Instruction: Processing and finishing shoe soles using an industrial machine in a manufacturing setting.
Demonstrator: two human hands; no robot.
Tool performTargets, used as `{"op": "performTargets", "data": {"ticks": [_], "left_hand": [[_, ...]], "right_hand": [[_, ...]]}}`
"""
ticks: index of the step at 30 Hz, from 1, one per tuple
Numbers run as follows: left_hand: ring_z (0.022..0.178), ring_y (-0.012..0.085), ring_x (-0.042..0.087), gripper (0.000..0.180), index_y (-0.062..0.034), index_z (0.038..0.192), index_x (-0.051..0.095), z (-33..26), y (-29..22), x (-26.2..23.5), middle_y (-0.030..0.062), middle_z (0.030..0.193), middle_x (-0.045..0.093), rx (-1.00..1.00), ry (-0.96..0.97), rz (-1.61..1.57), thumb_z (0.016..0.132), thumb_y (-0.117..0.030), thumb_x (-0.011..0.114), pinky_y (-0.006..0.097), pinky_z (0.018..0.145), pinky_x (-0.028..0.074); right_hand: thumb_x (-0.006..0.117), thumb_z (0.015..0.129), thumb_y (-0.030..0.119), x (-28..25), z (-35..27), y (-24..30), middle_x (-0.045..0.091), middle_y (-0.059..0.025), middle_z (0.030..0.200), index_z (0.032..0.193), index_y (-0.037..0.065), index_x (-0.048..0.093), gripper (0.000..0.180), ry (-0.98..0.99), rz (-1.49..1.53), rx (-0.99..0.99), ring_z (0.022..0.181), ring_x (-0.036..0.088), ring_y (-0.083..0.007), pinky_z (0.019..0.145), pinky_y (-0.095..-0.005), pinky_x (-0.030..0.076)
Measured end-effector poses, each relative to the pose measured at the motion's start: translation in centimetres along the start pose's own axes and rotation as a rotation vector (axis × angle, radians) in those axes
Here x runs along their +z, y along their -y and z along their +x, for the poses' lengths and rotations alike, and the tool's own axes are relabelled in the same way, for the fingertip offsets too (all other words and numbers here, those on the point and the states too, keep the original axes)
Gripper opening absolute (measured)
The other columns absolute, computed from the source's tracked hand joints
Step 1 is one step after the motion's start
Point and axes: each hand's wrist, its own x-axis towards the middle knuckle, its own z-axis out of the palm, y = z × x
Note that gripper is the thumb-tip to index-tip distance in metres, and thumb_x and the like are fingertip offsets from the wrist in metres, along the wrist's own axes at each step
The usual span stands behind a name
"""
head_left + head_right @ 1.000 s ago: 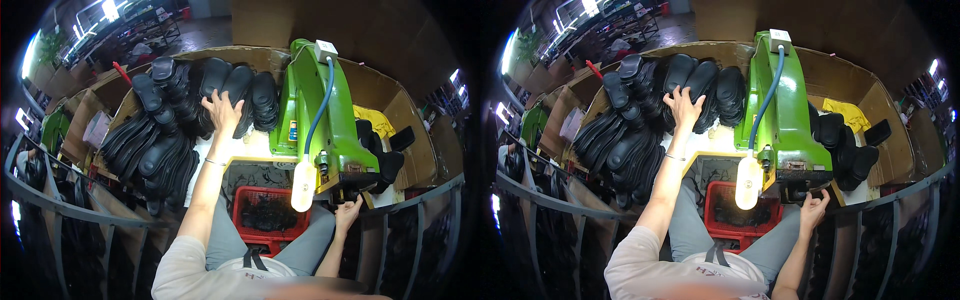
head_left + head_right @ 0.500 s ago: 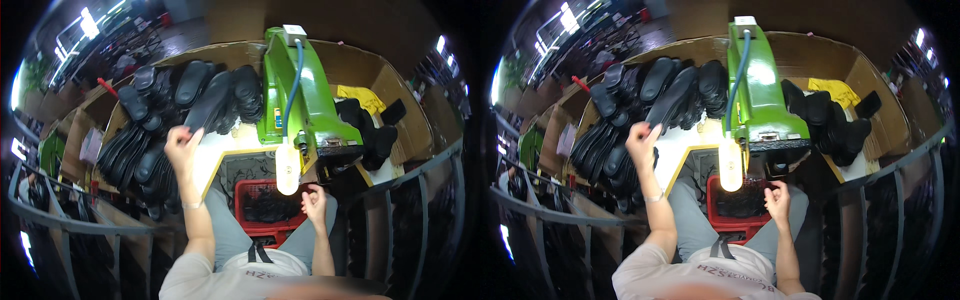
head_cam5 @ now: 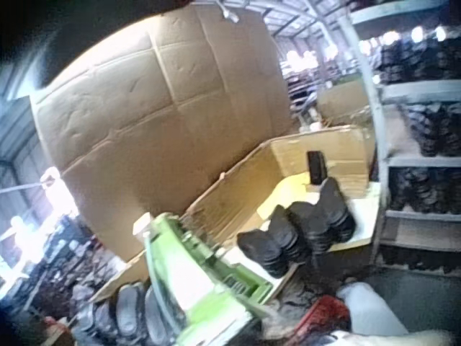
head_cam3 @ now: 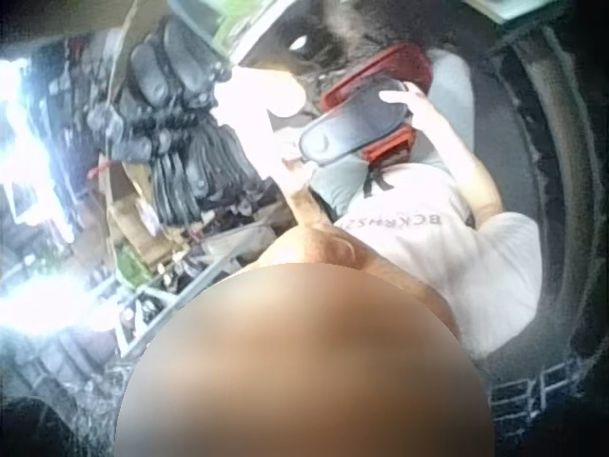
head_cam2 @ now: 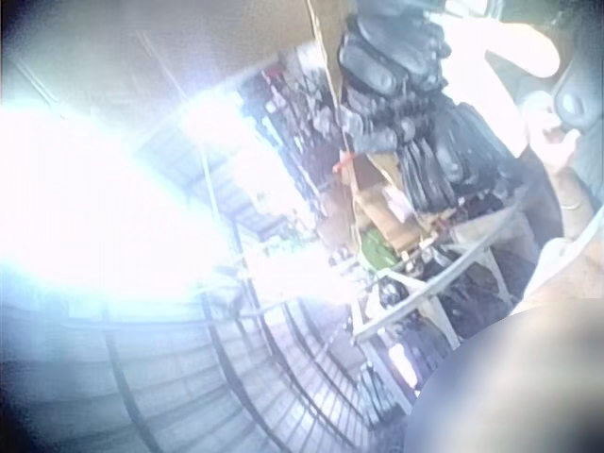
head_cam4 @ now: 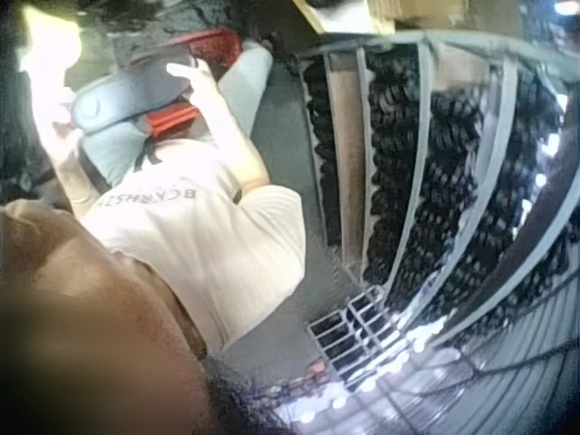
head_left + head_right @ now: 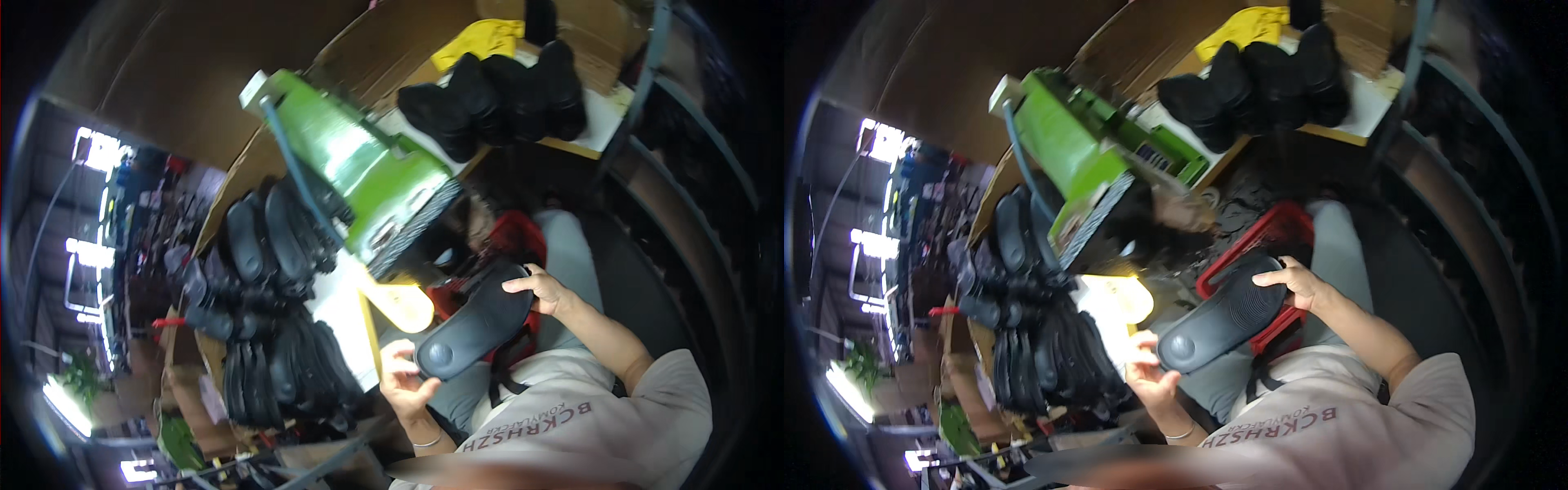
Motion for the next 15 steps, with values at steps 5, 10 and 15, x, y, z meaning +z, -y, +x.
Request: {"op": "performTargets", "data": {"ticks": [5,10,15], "left_hand": [[0.114,0.0378,0.052,0.071,-0.0034,0.14,0.02,-0.2,2.6,9.4,0.0225,0.124,0.049,-0.393,-0.147,-0.541,0.082,-0.002,0.061,0.047,0.101,0.039],[0.085,0.0141,0.06,0.024,0.0042,0.102,0.062,0.5,4.9,13.2,0.0099,0.098,0.065,-0.69,-0.135,-0.51,0.081,-0.006,0.067,0.028,0.079,0.049],[0.065,0.0089,0.058,0.017,0.0024,0.089,0.067,6.5,1.8,13.6,0.0037,0.078,0.066,-0.576,0.059,-0.099,0.08,-0.011,0.071,0.024,0.061,0.048]], "right_hand": [[0.069,0.074,-0.002,-5.1,-4.0,-4.5,0.061,-0.0132,0.112,0.119,-0.001,0.053,0.048,-0.144,0.186,-0.161,0.102,0.06,-0.0255,0.091,-0.0395,0.049],[0.068,0.073,-0.005,-5.5,-7.4,-6.3,0.058,-0.0114,0.116,0.127,0.002,0.046,0.059,-0.181,0.103,-0.205,0.107,0.056,-0.0254,0.096,-0.0406,0.045],[0.067,0.071,-0.01,-5.1,-6.0,-8.1,0.05,-0.01,0.126,0.134,0.007,0.039,0.071,-0.189,0.105,-0.142,0.117,0.048,-0.0237,0.099,-0.0393,0.041]]}}
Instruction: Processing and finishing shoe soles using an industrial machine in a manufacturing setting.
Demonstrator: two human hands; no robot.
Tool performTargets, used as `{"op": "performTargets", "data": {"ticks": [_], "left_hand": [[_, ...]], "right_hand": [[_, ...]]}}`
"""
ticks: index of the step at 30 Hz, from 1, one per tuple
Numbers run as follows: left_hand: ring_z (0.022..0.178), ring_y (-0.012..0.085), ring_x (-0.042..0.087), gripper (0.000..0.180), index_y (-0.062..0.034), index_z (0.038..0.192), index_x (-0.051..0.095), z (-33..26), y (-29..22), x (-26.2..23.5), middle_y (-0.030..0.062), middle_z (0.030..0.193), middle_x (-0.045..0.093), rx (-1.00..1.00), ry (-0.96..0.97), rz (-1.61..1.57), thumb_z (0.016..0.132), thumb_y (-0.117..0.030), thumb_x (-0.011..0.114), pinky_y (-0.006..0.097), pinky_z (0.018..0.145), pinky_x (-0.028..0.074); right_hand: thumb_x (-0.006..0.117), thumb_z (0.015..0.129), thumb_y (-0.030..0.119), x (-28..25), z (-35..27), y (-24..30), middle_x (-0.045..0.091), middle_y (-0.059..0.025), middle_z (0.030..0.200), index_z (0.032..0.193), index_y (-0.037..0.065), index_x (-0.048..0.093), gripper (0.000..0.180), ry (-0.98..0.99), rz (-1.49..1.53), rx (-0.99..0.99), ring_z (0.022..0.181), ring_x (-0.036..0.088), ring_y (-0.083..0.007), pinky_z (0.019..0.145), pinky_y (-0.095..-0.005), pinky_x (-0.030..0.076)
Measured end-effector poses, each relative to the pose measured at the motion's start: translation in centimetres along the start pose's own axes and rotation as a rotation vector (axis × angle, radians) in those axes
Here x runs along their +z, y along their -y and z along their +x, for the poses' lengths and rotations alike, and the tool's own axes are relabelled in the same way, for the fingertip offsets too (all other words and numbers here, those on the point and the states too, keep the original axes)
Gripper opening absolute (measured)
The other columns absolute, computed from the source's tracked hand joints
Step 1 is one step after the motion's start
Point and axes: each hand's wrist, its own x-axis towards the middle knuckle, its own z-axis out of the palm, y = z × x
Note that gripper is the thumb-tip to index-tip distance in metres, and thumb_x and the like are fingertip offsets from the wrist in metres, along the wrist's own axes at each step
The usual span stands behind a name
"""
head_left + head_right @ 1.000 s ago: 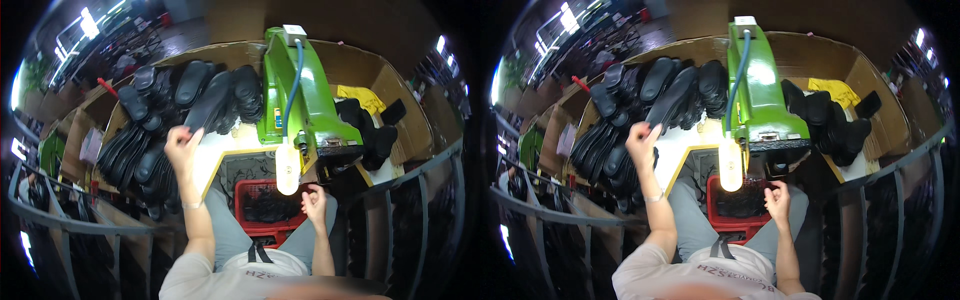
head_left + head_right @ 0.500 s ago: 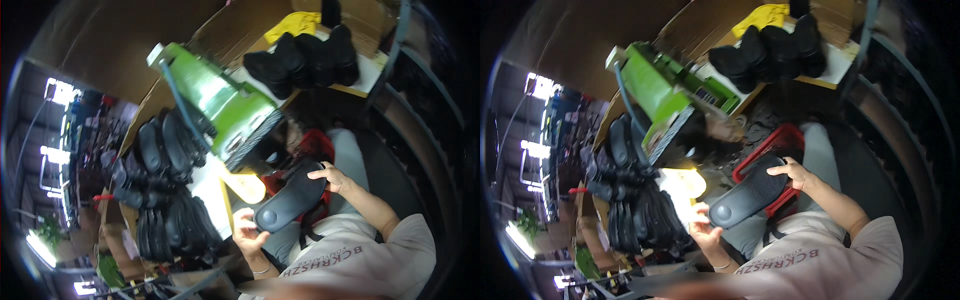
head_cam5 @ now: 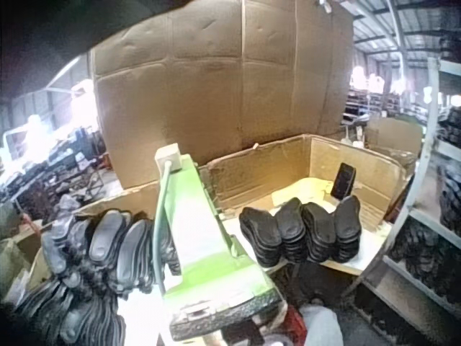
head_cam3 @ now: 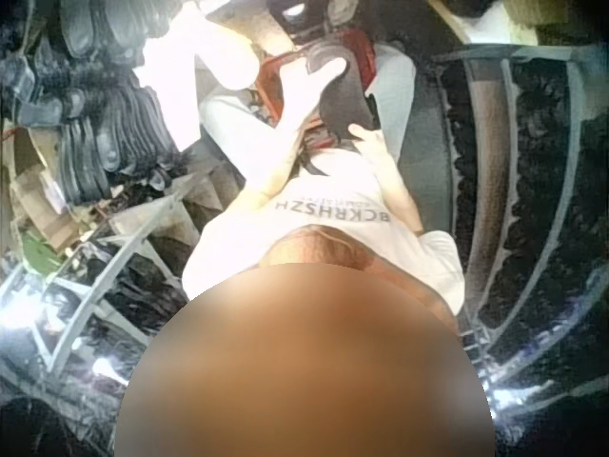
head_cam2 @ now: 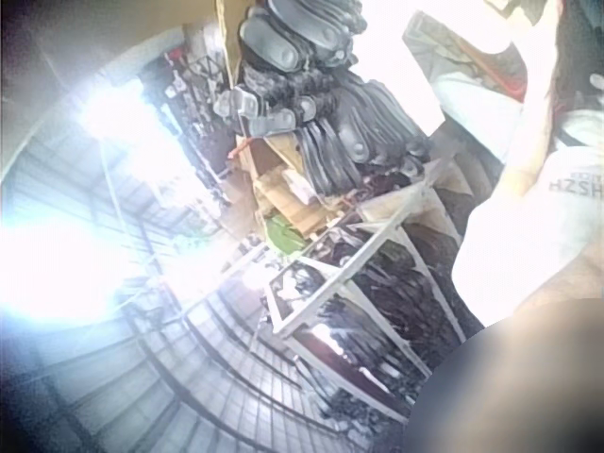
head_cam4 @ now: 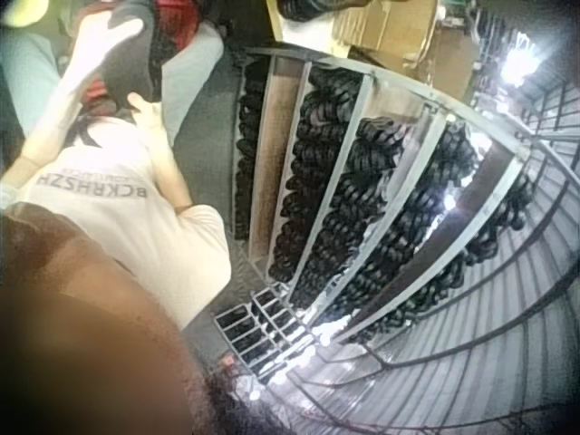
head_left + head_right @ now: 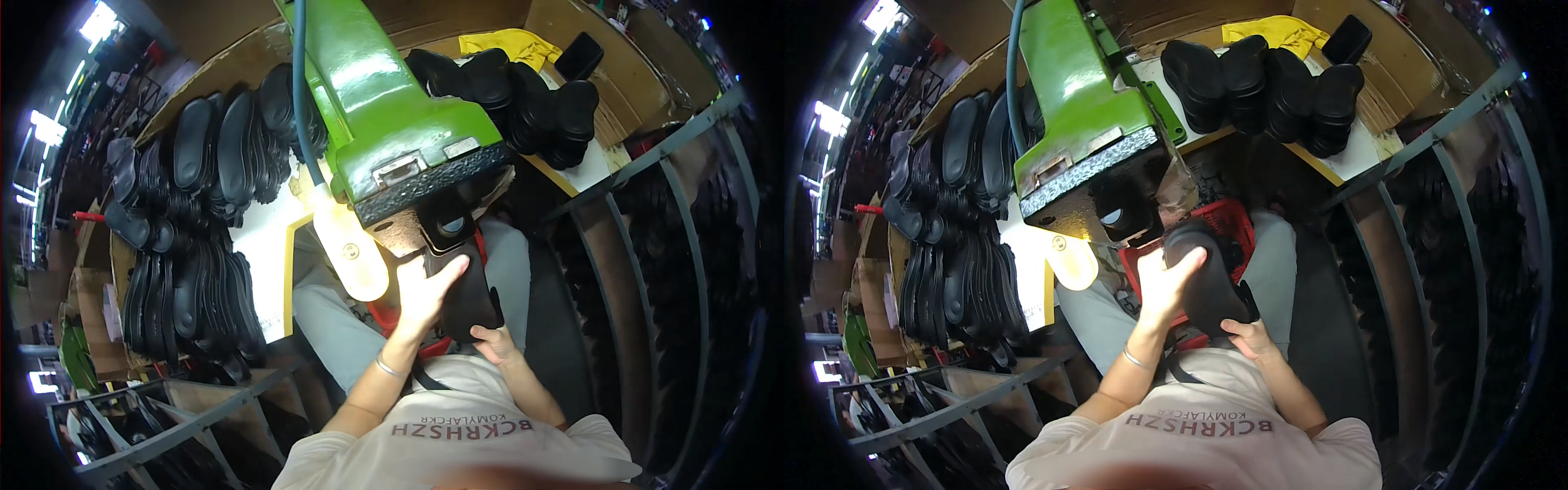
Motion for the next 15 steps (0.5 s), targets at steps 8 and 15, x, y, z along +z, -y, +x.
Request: {"op": "performTargets", "data": {"ticks": [8,15], "left_hand": [[0.063,0.0062,0.054,0.014,0.0035,0.085,0.068,-0.7,0.3,-0.8,0.0017,0.073,0.064,0.092,-0.087,-0.066,0.077,-0.008,0.072,0.021,0.058,0.044],[0.062,0.0047,0.05,0.011,0.0022,0.077,0.064,-0.1,2.9,-3.1,-0.0003,0.069,0.06,0.214,-0.231,0.096,0.075,-0.006,0.072,0.02,0.056,0.04]], "right_hand": [[0.064,0.071,-0.01,0.1,-1.4,1.0,0.051,-0.0127,0.124,0.132,-0.002,0.039,0.067,0.067,-0.031,-0.05,0.118,0.048,-0.0253,0.102,-0.0383,0.038],[0.059,0.077,-0.004,3.1,1.2,11.1,0.053,-0.0149,0.118,0.128,-0.008,0.039,0.055,-0.214,-0.243,-0.551,0.108,0.054,-0.025,0.097,-0.0357,0.042]]}}
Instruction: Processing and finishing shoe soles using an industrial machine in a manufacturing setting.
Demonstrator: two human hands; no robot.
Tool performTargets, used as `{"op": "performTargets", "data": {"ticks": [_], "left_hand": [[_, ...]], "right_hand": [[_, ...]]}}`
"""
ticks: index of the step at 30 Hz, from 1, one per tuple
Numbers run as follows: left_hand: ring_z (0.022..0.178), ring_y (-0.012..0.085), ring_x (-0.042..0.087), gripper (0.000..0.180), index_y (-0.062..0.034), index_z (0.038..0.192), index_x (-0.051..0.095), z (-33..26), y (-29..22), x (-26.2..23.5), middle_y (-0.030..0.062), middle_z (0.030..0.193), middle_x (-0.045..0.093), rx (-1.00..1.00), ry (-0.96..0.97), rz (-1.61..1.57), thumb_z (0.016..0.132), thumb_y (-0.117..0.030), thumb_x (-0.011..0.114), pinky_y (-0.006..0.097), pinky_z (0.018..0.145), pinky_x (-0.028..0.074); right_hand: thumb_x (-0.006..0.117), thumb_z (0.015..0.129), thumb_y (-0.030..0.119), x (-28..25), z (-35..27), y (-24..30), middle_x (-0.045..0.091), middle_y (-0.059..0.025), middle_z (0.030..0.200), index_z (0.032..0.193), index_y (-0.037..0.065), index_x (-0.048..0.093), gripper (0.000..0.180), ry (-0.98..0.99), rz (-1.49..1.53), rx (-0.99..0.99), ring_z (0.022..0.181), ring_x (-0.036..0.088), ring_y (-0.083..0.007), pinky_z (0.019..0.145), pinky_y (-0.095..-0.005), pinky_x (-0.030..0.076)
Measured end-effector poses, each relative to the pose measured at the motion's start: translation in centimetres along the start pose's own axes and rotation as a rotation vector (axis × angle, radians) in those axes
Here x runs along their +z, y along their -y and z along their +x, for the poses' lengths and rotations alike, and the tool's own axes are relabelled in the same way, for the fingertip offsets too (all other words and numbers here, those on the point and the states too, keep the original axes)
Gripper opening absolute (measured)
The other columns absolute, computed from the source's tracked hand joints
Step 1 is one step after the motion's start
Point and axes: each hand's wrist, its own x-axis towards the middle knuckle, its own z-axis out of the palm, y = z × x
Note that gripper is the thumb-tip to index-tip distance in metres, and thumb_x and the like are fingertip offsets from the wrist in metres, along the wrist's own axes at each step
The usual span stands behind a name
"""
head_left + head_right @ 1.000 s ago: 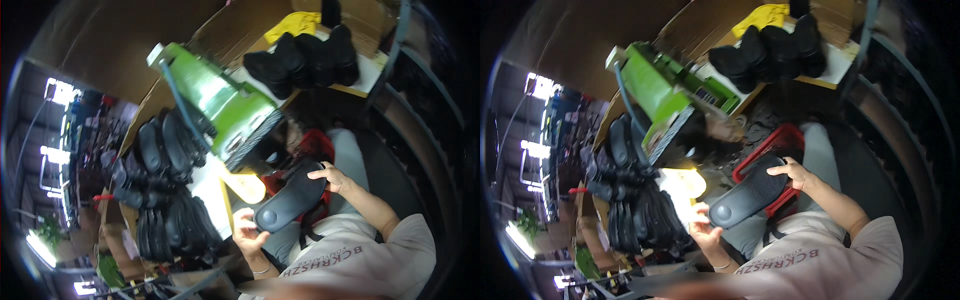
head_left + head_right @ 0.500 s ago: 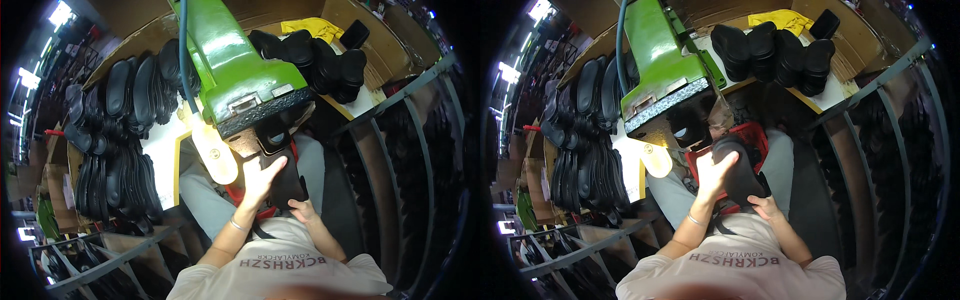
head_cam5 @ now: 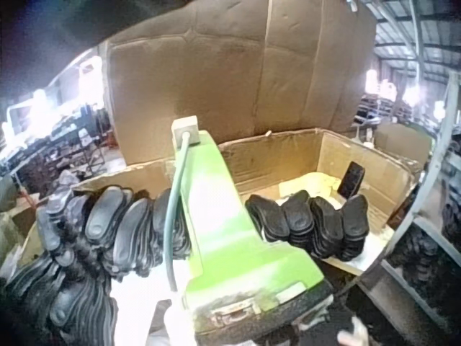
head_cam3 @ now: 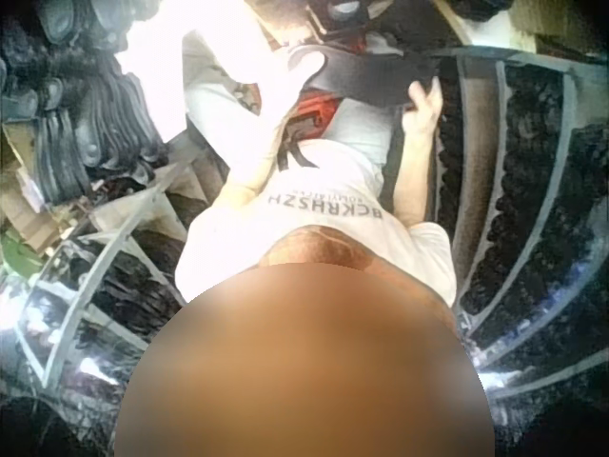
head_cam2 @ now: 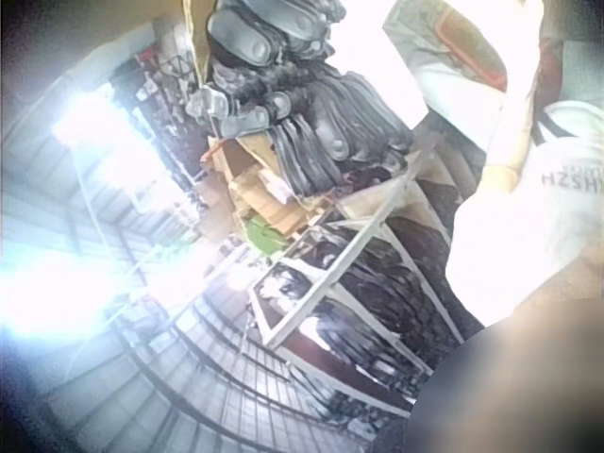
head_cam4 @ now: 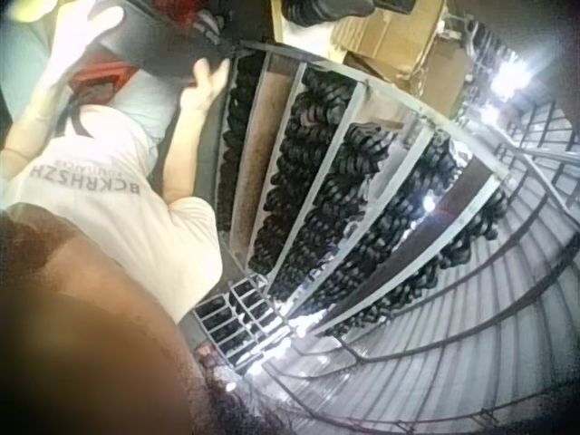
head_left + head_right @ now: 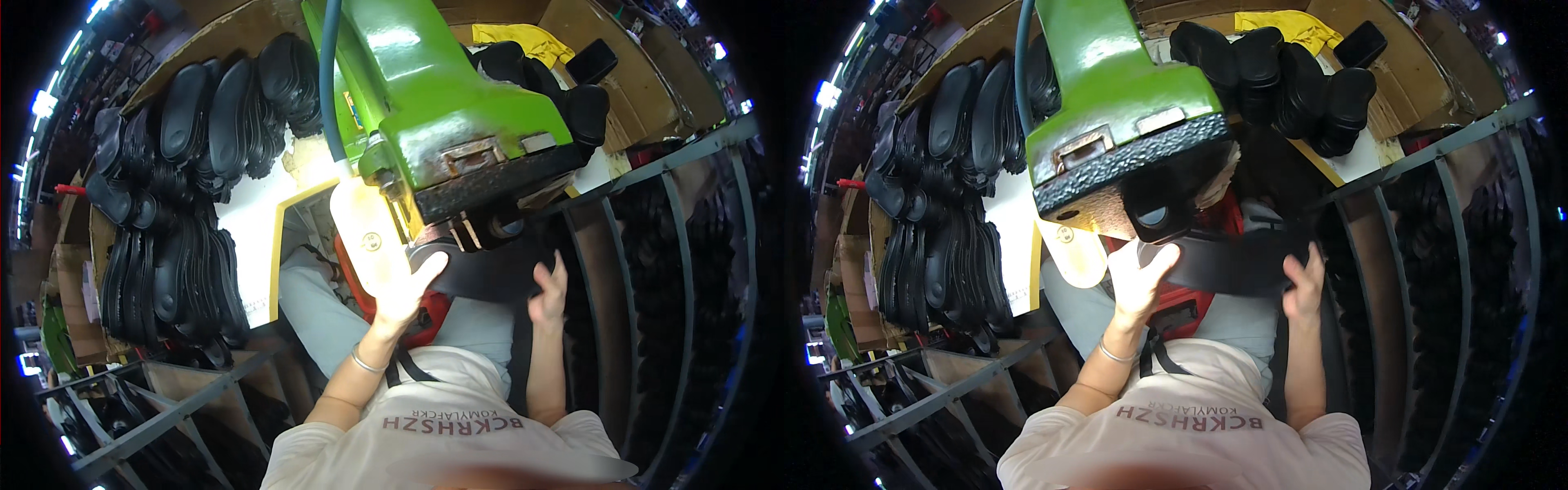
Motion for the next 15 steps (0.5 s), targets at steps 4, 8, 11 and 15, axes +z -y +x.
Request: {"op": "performTargets", "data": {"ticks": [4,8,11,15], "left_hand": [[0.059,0.0075,0.051,0.013,0.0013,0.083,0.062,0.9,1.9,-2.1,0.0022,0.072,0.06,0.091,0.114,-0.01,0.075,-0.003,0.071,0.022,0.055,0.042],[0.069,0.0136,0.059,0.026,0.0057,0.097,0.062,1.3,-1.6,-4.2,0.0095,0.085,0.064,0.101,0.08,-0.57,0.074,-0.001,0.071,0.026,0.065,0.048],[0.076,0.014,0.063,0.025,0.0088,0.097,0.063,1.2,-1.3,-7.9,0.0114,0.086,0.067,0.012,0.083,-0.415,0.072,0.005,0.07,0.027,0.071,0.051],[0.069,0.0137,0.061,0.018,0.0087,0.091,0.063,0.4,-0.5,-11.1,0.0095,0.08,0.066,-0.132,-0.056,-0.326,0.073,0.007,0.066,0.025,0.067,0.05]], "right_hand": [[0.055,0.082,-0.002,4.2,4.5,2.7,0.052,-0.0141,0.12,0.135,-0.003,0.032,0.058,0.198,-0.019,-0.061,0.108,0.055,-0.024,0.092,-0.0343,0.046],[0.062,0.079,-0.002,7.9,4.6,1.5,0.058,-0.0082,0.103,0.111,0.002,0.05,0.035,0.29,0.039,-0.086,0.094,0.058,-0.0157,0.085,-0.0292,0.047],[0.063,0.077,-0.002,9.3,3.2,-0.4,0.059,-0.0082,0.103,0.111,0.001,0.049,0.037,0.284,0.058,-0.096,0.094,0.057,-0.0148,0.086,-0.0274,0.046],[0.063,0.073,-0.005,10.9,1.5,-1.9,0.059,-0.0087,0.107,0.114,0.0,0.049,0.044,0.357,-0.089,-0.09,0.098,0.057,-0.0152,0.089,-0.0285,0.044]]}}
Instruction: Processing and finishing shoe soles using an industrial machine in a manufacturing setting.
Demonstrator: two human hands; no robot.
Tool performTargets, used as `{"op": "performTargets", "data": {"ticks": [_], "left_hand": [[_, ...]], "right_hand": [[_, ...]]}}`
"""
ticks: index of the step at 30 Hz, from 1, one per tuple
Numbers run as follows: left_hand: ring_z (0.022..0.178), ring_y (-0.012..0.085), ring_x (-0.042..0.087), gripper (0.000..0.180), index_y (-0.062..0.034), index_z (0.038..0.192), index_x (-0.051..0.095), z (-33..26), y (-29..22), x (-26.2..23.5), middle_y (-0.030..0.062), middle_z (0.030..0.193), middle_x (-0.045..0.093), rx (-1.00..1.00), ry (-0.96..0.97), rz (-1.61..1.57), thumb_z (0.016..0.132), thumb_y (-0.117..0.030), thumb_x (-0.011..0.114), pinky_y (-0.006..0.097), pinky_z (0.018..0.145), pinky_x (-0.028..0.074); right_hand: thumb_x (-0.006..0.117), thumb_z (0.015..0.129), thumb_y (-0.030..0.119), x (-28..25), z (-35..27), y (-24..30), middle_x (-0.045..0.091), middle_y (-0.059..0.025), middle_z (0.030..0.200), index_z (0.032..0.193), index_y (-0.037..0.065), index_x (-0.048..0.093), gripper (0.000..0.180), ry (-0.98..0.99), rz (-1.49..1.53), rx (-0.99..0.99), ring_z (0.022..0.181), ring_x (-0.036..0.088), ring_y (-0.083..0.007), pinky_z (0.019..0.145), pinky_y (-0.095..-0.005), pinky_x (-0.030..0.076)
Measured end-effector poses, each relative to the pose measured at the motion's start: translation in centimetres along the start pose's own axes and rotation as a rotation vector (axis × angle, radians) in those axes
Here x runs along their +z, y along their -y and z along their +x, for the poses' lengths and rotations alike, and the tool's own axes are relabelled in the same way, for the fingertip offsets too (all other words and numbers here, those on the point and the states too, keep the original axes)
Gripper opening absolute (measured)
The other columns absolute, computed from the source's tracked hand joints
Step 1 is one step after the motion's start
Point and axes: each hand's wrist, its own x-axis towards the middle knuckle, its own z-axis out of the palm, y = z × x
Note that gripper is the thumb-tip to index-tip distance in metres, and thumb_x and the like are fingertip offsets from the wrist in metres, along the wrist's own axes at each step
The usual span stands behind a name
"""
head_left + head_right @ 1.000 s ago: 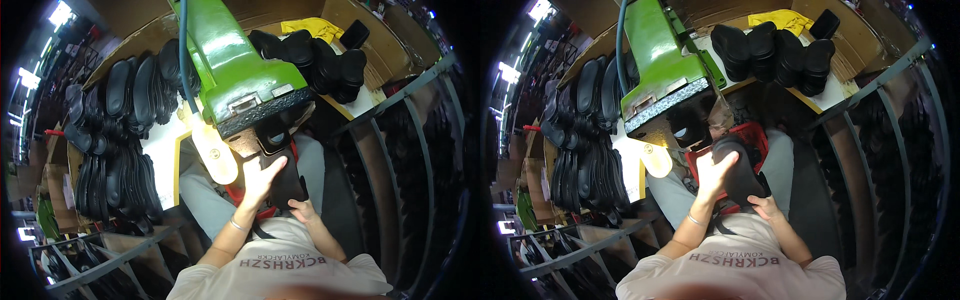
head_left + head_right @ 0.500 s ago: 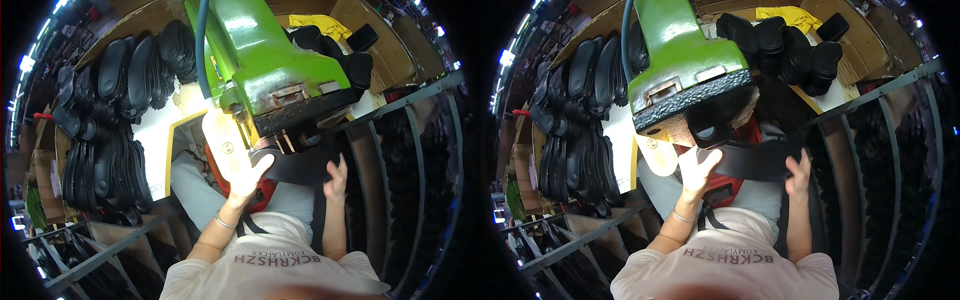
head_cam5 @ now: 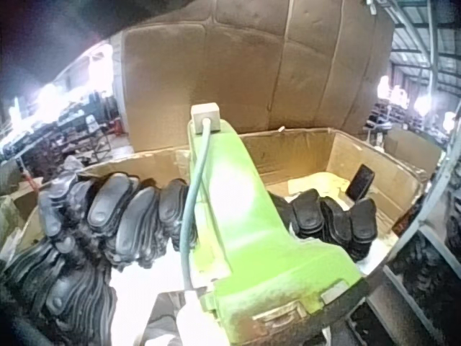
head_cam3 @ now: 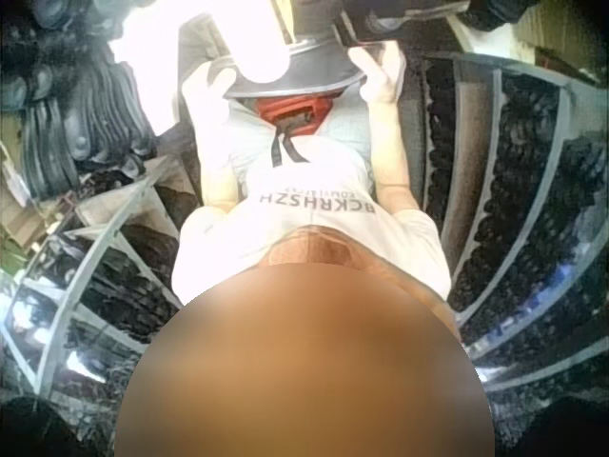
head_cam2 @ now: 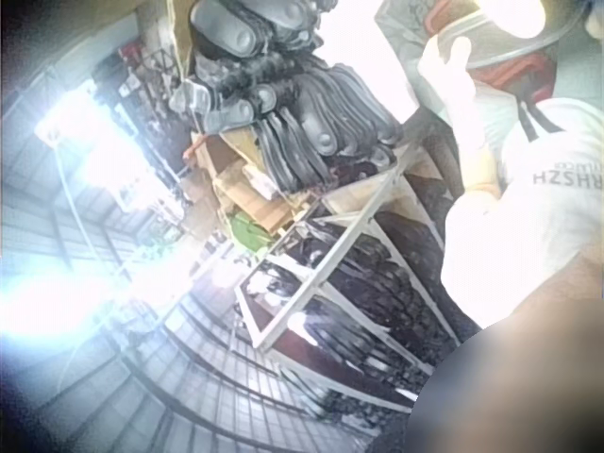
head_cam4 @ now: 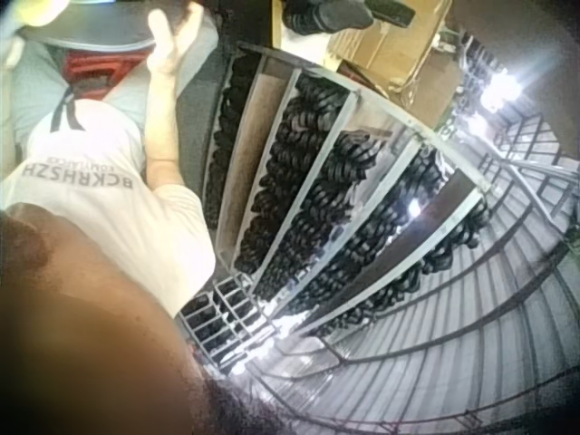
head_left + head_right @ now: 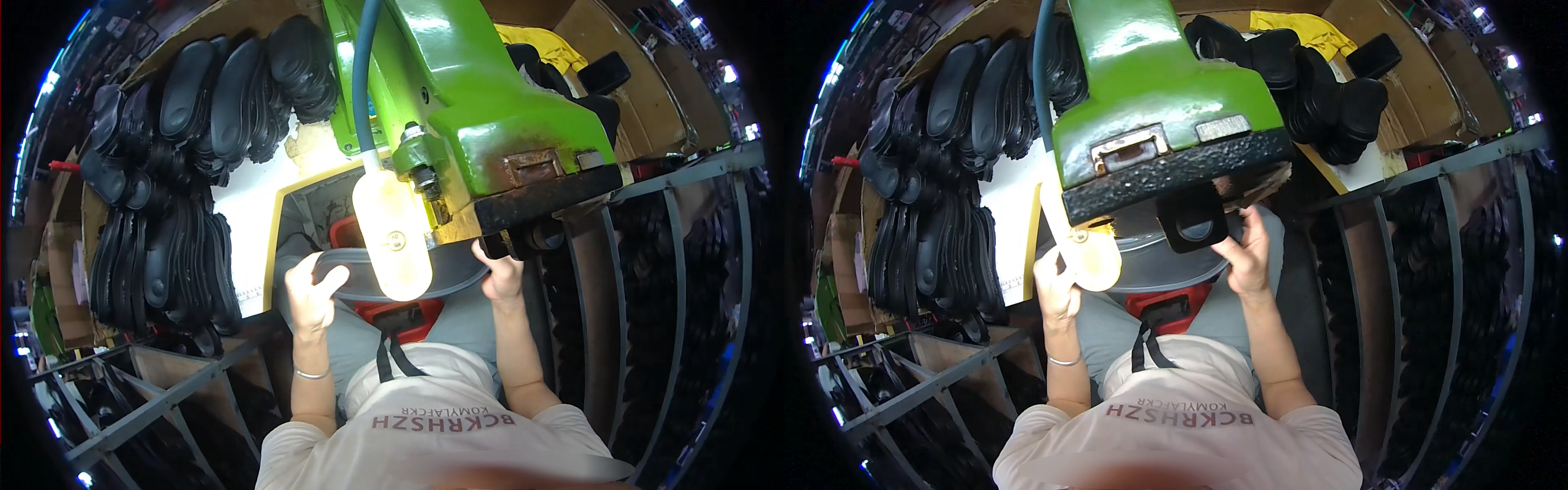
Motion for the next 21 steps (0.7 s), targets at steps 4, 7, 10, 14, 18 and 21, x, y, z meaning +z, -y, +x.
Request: {"op": "performTargets", "data": {"ticks": [4,7,10,14,18,21], "left_hand": [[0.075,0.0128,0.06,0.015,0.0055,0.091,0.061,-2.6,0.7,-2.2,0.0087,0.086,0.064,-0.131,-0.138,-0.114,0.076,0.007,0.062,0.025,0.071,0.048],[0.076,0.0122,0.06,0.016,0.0034,0.09,0.061,-4.8,3.0,-4.5,0.0075,0.088,0.065,-0.226,0.103,0.031,0.076,0.004,0.068,0.026,0.071,0.049],[0.085,0.0111,0.061,0.036,0.005,0.106,0.061,-6.3,4.1,-2.2,0.0064,0.094,0.067,-0.336,0.469,0.437,0.075,-0.007,0.074,0.027,0.077,0.049],[0.082,0.009,0.056,0.03,0.0018,0.109,0.056,-4.7,2.6,9.4,0.0048,0.09,0.062,-0.083,0.256,0.268,0.083,-0.007,0.066,0.024,0.077,0.046],[0.074,0.005,0.053,0.017,0.0012,0.101,0.056,-2.1,6.0,10.5,0.0012,0.083,0.059,0.192,0.127,0.566,0.086,-0.004,0.062,0.019,0.066,0.044],[0.071,0.0031,0.052,0.014,0.0018,0.099,0.055,-1.7,6.9,11.2,0.0005,0.082,0.058,0.279,0.117,0.621,0.086,-0.001,0.06,0.017,0.062,0.042]], "right_hand": [[0.067,0.073,-0.003,2.3,-0.3,-0.7,0.059,-0.0063,0.105,0.113,-0.002,0.052,0.043,0.123,-0.047,0.005,0.095,0.056,-0.0119,0.086,-0.025,0.043],[0.071,0.072,-0.001,2.9,0.2,-0.3,0.062,-0.0036,0.096,0.106,-0.001,0.056,0.037,0.177,-0.137,-0.045,0.087,0.057,-0.0103,0.08,-0.0243,0.045],[0.072,0.071,-0.001,2.8,0.5,-0.1,0.063,-0.0022,0.09,0.101,0.0,0.058,0.034,0.213,-0.217,-0.048,0.082,0.058,-0.0097,0.076,-0.0239,0.046],[0.071,0.074,0.0,2.1,-0.7,0.1,0.062,-0.0046,0.095,0.105,-0.001,0.055,0.035,0.146,-0.235,-0.027,0.085,0.058,-0.0096,0.077,-0.0236,0.046],[0.074,0.075,0.013,-1.3,-5.8,-0.2,0.059,-0.0099,0.112,0.123,-0.004,0.045,0.058,0.159,-0.419,0.061,0.099,0.056,-0.017,0.09,-0.0313,0.044],[0.072,0.076,0.007,-4.9,-12.0,-0.9,0.061,-0.0115,0.112,0.121,-0.006,0.052,0.051,0.271,-0.211,0.532,0.105,0.057,-0.0191,0.094,-0.0331,0.044]]}}
